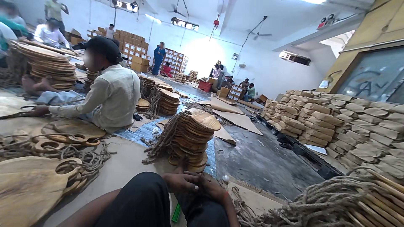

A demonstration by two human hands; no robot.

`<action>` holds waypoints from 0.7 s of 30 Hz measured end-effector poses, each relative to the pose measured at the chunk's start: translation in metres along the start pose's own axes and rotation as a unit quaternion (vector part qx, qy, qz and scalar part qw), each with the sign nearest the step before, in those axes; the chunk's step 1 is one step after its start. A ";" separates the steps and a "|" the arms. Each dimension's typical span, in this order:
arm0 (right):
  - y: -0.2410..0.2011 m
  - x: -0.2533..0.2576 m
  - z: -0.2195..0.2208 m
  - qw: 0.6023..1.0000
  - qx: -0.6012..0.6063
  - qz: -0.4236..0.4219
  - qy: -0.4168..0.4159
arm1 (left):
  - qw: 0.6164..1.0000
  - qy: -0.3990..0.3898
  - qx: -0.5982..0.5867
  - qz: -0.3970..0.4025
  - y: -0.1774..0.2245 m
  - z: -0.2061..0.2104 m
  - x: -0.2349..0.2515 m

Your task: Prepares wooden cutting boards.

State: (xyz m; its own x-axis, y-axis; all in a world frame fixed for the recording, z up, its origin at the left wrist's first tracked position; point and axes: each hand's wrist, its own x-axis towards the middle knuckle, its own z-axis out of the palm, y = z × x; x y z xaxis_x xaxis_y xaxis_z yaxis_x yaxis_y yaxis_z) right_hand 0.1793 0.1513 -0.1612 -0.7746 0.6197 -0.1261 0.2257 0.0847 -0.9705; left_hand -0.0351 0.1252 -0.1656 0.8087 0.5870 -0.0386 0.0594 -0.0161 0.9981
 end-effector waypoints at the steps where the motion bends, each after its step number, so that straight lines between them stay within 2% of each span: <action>1: 0.000 0.000 0.000 1.000 0.004 0.000 -0.001 | 1.000 -0.002 0.002 0.000 0.000 -0.001 0.000; 21: 0.006 0.002 -0.003 1.000 0.013 0.007 0.002 | 1.000 -0.006 -0.007 -0.001 -0.001 -0.001 0.001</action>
State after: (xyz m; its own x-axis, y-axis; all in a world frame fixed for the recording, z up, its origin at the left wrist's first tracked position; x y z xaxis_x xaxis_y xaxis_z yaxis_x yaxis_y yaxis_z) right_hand 0.1803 0.1556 -0.1664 -0.7697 0.6233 -0.1382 0.2209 0.0569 -0.9736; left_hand -0.0349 0.1262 -0.1665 0.8154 0.5775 -0.0415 0.0534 -0.0037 0.9986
